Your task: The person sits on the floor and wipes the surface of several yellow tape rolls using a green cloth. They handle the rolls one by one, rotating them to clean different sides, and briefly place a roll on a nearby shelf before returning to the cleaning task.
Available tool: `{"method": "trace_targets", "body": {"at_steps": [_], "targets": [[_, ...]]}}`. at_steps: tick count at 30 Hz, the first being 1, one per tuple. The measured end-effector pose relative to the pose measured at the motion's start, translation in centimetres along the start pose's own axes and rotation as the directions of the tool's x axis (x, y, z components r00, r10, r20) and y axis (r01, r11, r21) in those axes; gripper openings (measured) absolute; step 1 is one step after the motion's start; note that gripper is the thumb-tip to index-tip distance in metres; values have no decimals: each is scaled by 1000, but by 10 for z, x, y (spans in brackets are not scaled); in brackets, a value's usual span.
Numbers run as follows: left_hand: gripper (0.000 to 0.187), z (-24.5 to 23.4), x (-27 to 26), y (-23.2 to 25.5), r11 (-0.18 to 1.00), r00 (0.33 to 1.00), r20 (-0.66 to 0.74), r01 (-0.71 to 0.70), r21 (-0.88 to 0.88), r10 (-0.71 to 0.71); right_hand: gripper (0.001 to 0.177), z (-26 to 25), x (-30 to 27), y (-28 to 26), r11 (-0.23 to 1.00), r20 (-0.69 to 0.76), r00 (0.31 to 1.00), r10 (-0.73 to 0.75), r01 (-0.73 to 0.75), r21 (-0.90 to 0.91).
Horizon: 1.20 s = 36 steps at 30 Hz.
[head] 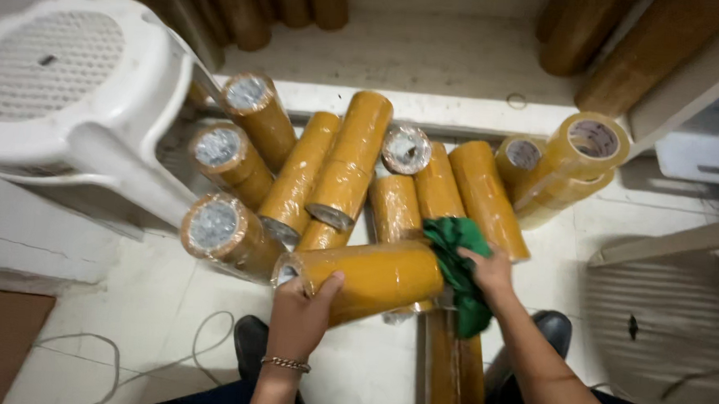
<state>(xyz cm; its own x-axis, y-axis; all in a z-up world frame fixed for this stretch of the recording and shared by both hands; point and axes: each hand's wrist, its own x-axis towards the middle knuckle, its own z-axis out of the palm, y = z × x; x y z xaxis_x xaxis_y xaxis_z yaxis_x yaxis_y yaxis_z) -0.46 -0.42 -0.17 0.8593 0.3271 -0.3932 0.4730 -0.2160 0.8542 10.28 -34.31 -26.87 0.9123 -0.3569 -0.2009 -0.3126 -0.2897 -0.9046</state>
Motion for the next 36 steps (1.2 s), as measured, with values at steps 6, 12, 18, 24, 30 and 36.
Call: {"method": "trace_targets", "body": {"at_steps": [6,12,18,24,30,36], "targets": [[57,17,9,-10,827,874,29,-470,307,485,44,-21,-35,-155,990,-40,999,15,-9,137],[38,25,8,1,670,700,109,-709,220,705,42,11,-143,-274,786,297,807,-511,299,540],[44,11,16,-18,682,800,226,-594,427,555,41,29,-102,-218,981,257,952,-164,130,145],[62,6,-7,8,577,859,238,-486,657,453,37,9,20,11,985,-27,998,-65,60,-161],[52,9,-3,-3,959,991,-31,-116,258,128,29,-12,-29,-116,984,8,1000,3,-4,180],[15,15,6,-12,986,978,133,-154,-62,161,25,9,-145,-279,833,334,803,-493,325,448]]}}
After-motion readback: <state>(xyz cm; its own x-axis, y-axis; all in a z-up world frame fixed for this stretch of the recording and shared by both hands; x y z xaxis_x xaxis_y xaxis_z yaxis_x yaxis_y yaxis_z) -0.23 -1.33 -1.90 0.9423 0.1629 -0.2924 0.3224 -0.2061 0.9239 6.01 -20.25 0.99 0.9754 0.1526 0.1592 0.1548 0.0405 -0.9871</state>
